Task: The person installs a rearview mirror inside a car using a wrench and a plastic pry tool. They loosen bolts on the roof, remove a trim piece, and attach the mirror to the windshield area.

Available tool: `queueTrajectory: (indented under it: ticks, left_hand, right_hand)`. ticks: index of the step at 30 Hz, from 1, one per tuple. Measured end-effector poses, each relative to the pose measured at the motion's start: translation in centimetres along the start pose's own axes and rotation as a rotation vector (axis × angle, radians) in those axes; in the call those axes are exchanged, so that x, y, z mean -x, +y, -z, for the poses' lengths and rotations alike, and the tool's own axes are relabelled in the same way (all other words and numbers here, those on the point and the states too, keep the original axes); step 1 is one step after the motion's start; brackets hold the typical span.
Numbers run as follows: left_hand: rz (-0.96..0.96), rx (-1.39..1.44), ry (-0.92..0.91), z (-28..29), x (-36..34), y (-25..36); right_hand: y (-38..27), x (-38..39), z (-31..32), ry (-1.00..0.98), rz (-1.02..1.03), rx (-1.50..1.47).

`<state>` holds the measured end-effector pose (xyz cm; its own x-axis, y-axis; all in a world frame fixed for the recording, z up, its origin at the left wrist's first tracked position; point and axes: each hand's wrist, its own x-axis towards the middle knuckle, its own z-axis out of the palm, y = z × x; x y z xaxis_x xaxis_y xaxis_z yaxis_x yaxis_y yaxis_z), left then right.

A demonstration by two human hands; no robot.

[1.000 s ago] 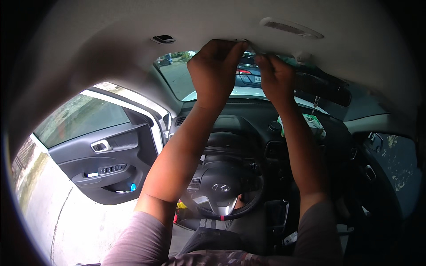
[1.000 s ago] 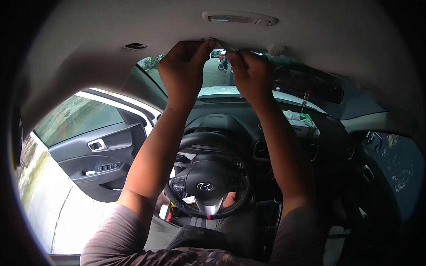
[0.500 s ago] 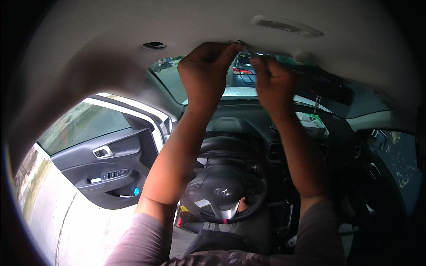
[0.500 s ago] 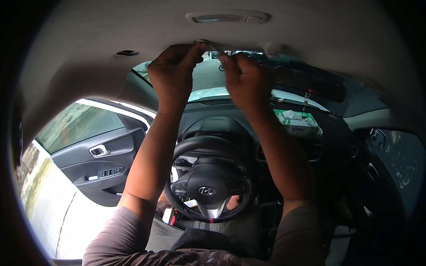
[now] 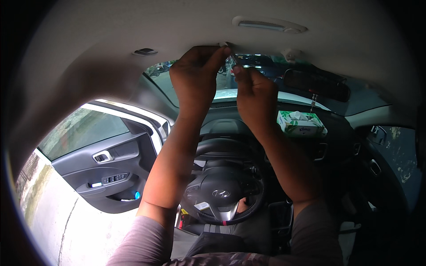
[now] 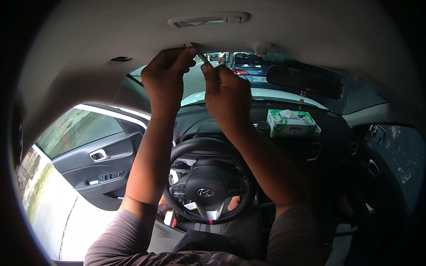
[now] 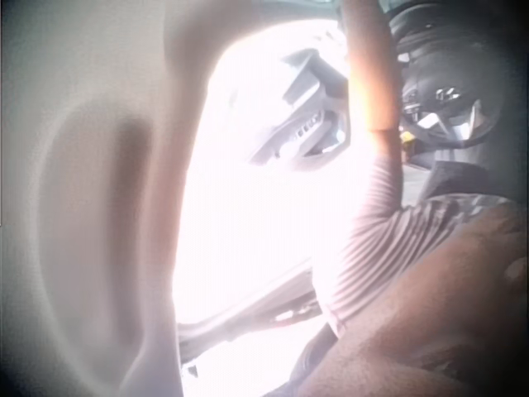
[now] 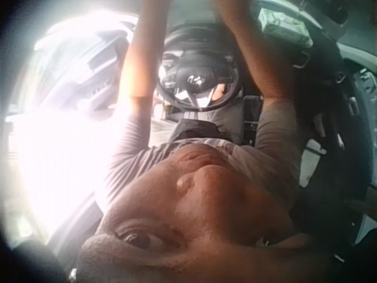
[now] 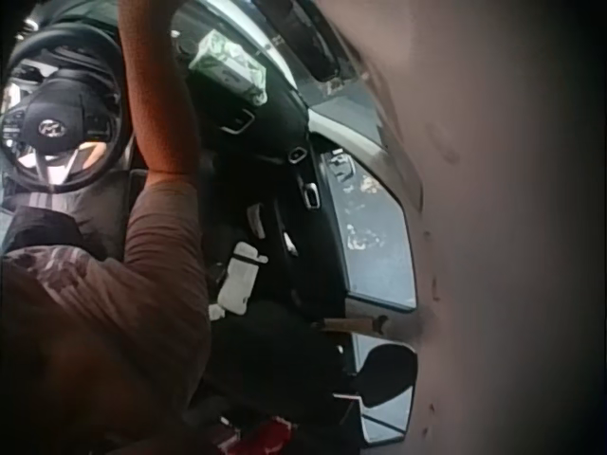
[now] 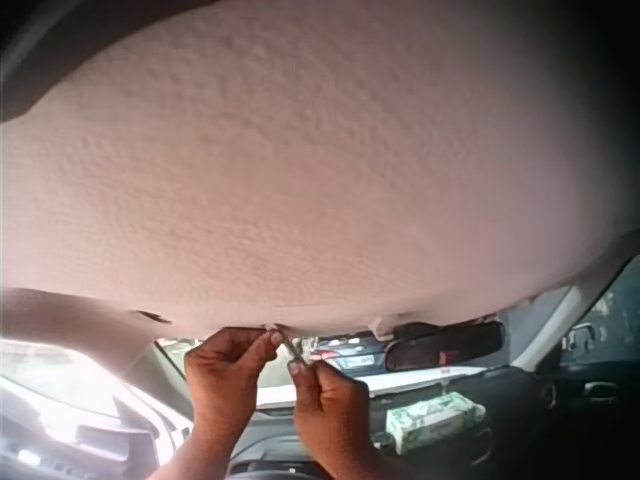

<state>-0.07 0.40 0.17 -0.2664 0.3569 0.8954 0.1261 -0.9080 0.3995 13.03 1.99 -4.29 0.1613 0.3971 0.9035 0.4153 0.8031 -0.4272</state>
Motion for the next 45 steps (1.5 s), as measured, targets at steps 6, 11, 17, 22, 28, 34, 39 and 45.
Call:
queueTrajectory:
  ticks: [6,11,17,22,28,34,39,45]
  left_hand:
    - [-0.013,0.011,0.004,-0.2,0.1,0.0]
    - [0.022,-0.092,0.041,-0.7,1.3,-0.3]
    - [0.104,0.1,0.009,-1.3,1.6,0.5]
    - [0.182,0.164,0.057,-2.4,2.1,0.9]
    - [0.322,0.266,0.087,-2.6,2.0,2.2]
    - [0.476,0.452,0.093,-2.1,1.7,3.2]
    - [0.282,0.018,0.199,-4.0,1.8,2.5]
    - [-0.2,-0.467,0.449,-5.3,2.2,1.8]
  right_hand:
    - [1.2,-2.3,1.7,0.005,0.214,0.177]
    - [-1.6,-1.4,4.4,-0.002,0.286,0.505]
    - [-6.3,-0.7,7.4,-0.032,0.407,0.866]
    - [-7.7,-1.3,8.9,-0.047,0.51,0.911]
    - [-10.0,-0.9,10.5,-0.098,0.614,0.941]
    - [-8.8,-0.4,12.0,-0.15,0.566,0.865]
    - [-6.9,3.2,13.5,-0.136,0.378,0.68]
    - [-5.1,7.1,16.3,-0.205,0.085,0.527]
